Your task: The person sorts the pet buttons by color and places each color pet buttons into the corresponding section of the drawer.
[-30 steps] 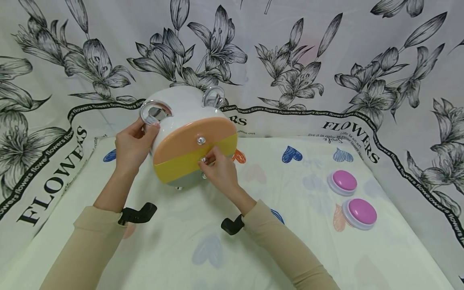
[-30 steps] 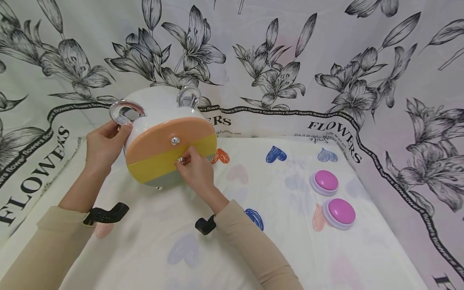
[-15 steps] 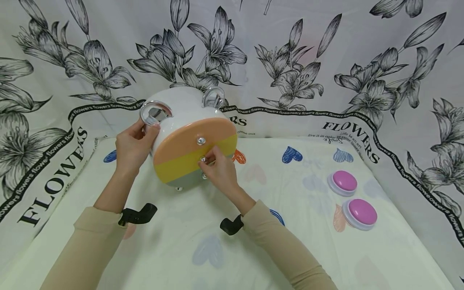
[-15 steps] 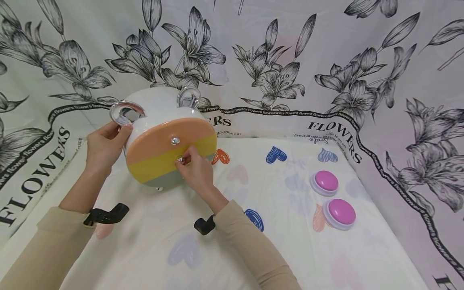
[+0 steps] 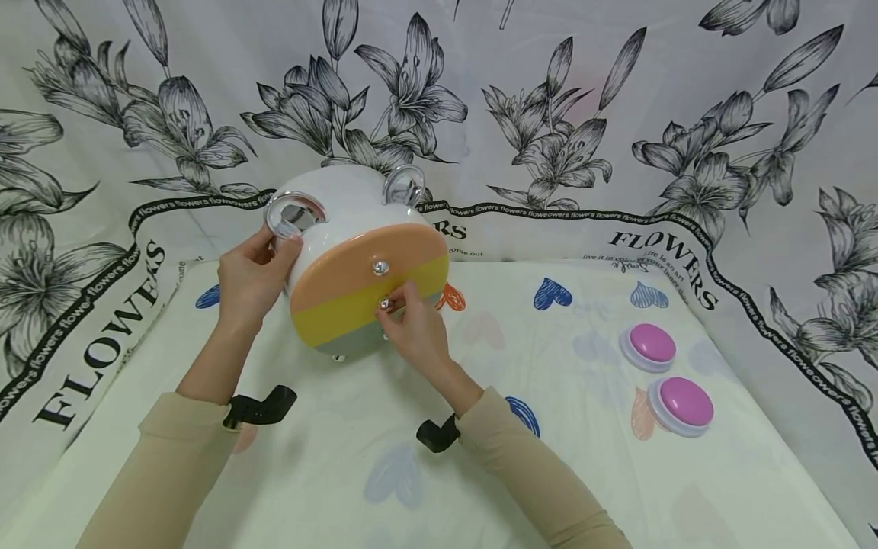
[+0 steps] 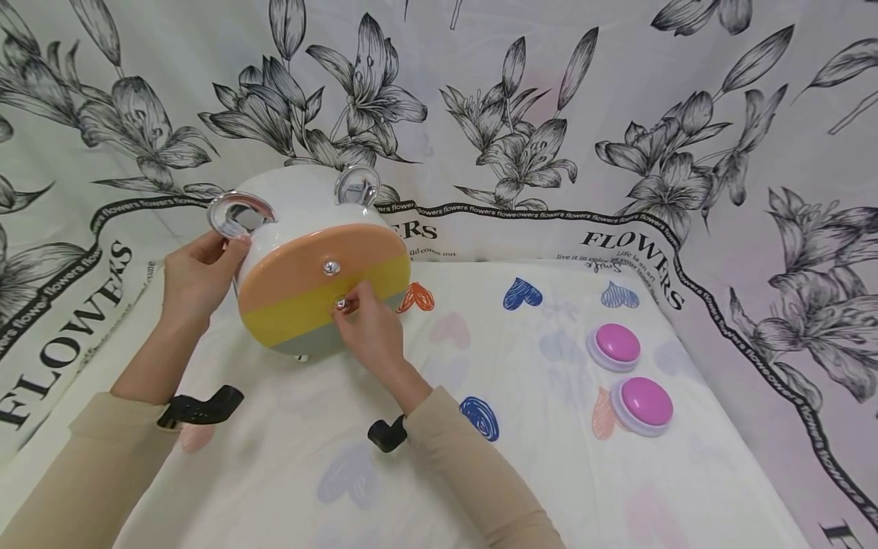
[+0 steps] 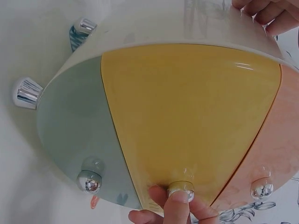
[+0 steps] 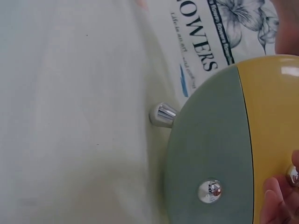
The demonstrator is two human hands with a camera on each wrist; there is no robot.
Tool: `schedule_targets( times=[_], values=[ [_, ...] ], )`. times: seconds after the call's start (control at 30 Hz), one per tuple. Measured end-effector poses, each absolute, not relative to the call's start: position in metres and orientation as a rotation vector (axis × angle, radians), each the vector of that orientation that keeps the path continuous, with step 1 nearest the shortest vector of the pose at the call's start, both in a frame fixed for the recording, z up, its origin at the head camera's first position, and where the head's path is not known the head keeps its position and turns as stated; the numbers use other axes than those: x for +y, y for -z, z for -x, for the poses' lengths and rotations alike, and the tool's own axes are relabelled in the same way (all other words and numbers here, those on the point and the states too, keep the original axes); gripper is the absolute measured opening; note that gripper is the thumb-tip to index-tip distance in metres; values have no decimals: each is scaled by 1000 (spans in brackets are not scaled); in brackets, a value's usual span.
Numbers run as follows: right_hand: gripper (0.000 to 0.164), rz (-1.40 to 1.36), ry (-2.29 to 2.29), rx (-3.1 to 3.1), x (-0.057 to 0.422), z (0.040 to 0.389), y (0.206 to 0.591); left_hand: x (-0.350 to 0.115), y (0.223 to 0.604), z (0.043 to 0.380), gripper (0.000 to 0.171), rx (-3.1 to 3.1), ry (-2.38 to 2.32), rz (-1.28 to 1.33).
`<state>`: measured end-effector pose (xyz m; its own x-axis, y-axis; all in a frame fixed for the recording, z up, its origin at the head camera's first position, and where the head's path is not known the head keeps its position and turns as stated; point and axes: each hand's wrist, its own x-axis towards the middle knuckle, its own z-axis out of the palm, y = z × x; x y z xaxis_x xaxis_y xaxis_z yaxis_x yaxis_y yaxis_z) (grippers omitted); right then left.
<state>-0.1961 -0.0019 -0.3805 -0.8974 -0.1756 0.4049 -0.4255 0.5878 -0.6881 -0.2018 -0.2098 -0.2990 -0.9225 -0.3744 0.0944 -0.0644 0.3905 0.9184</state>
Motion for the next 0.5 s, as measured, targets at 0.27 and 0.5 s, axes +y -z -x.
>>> schedule_targets(
  times=[0.27,0.5],
  values=[
    [34,-559,-1305,-2465,4,191,394,-210,299,202,61,-2364,1542,-382],
    [32,-551,-1313,-2500,10,189,408,-210,299,202,60,-2362,1532,-375]
  ],
)
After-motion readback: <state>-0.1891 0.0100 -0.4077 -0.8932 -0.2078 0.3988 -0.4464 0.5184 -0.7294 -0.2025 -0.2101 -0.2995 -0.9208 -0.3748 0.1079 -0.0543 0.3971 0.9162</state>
